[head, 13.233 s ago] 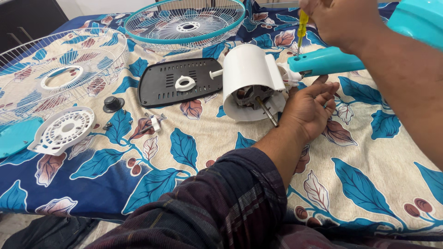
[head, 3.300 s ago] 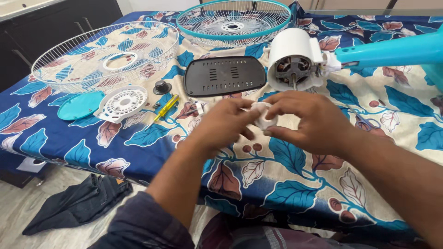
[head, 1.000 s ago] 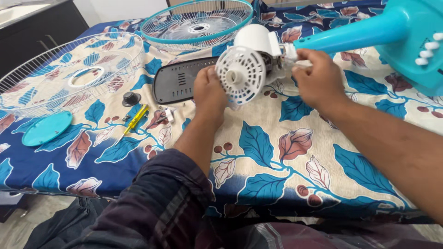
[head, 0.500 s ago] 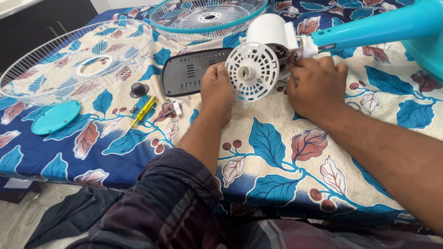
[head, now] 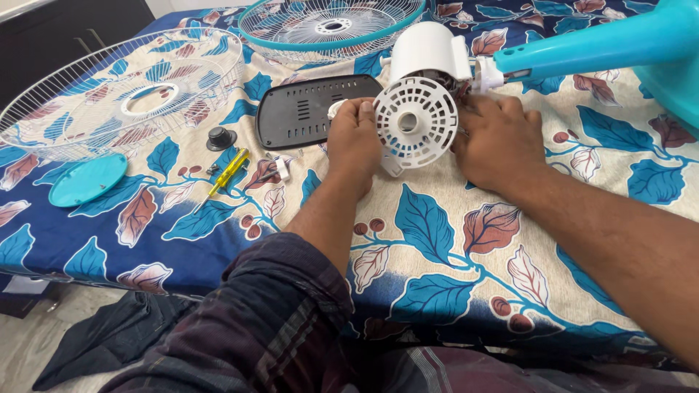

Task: The person assembles a table fan by attaching the motor housing to the neck, securing it with a screw, and then installing the rear fan blade onto the motor shaft. They use a screwdriver to tighten the components and organize small parts on the table.

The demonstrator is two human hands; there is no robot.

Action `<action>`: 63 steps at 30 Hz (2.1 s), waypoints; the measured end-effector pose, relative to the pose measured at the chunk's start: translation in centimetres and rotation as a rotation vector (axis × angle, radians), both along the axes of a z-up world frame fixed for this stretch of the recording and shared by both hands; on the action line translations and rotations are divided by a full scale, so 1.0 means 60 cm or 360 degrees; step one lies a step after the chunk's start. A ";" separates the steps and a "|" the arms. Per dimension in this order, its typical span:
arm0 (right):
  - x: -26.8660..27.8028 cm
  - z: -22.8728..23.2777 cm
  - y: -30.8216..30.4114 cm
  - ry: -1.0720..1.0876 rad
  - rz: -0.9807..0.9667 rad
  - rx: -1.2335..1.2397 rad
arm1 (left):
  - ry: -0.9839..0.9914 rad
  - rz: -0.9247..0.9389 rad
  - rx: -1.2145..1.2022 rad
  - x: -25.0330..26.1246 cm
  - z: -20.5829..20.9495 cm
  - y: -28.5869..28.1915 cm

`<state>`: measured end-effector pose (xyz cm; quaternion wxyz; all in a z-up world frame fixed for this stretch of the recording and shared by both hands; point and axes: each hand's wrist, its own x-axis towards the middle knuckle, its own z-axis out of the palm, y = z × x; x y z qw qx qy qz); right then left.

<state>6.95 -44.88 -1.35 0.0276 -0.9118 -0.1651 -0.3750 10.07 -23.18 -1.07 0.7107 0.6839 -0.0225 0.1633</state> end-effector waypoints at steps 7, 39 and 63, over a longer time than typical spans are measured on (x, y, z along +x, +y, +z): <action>0.008 0.012 -0.019 0.0077 0.0321 0.0601 | -0.0114 -0.0027 -0.0009 0.000 -0.007 0.000; -0.025 0.019 -0.051 0.1390 0.1484 0.2187 | -0.0115 -0.0955 0.0147 -0.054 0.026 -0.012; -0.050 0.027 -0.017 0.0643 0.0858 0.1580 | -0.0676 -0.0161 0.0470 -0.039 0.015 -0.010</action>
